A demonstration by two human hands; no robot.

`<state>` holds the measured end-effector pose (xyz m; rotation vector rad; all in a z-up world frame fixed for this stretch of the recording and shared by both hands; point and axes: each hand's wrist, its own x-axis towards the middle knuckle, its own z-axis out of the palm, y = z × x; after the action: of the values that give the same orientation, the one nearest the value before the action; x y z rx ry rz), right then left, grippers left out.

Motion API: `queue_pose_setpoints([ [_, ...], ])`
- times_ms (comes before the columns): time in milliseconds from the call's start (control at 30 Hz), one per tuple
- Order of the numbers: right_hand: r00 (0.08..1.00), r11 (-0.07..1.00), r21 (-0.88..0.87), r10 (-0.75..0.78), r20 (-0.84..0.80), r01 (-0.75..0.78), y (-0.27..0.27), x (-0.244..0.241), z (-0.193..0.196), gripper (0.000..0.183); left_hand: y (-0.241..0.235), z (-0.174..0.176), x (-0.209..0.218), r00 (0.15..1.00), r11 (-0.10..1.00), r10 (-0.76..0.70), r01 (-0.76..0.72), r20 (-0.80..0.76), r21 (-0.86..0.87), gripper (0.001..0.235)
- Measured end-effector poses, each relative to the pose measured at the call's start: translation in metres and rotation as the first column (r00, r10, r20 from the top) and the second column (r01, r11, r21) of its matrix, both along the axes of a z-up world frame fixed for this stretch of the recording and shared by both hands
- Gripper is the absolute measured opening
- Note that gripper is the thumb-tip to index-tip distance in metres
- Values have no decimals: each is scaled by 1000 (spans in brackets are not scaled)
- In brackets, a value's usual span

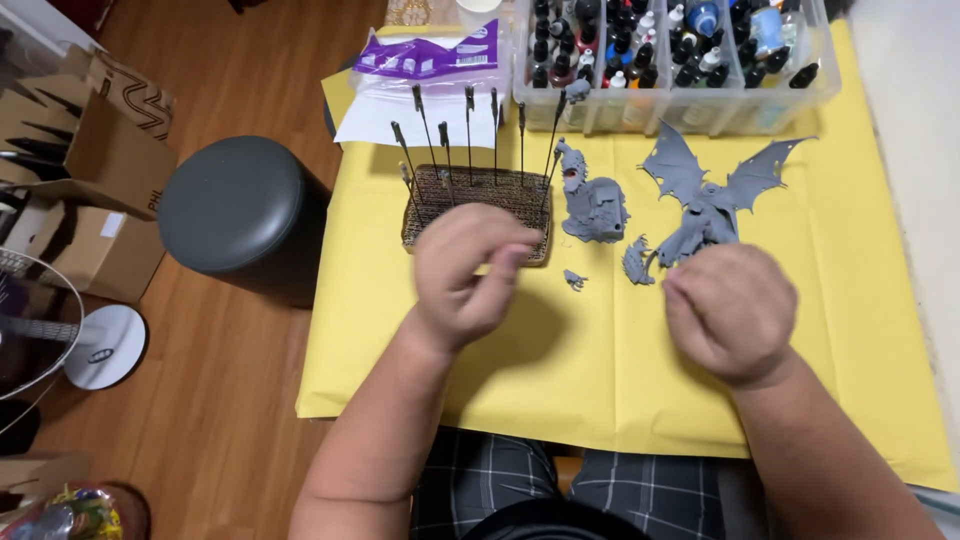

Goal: Mounting small plastic miniature parts onto alligator clip sticks and placing them in a holder for painting.

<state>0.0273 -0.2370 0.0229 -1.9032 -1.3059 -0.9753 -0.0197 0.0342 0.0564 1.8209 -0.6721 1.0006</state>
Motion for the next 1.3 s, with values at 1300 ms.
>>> queue_pose_setpoints([
  [1300, 565, 287, -862, -661, -494, -417, -62, -154, -7, 43, 50, -49, 4, 522, 793, 602, -302, -604, 530, 19],
])
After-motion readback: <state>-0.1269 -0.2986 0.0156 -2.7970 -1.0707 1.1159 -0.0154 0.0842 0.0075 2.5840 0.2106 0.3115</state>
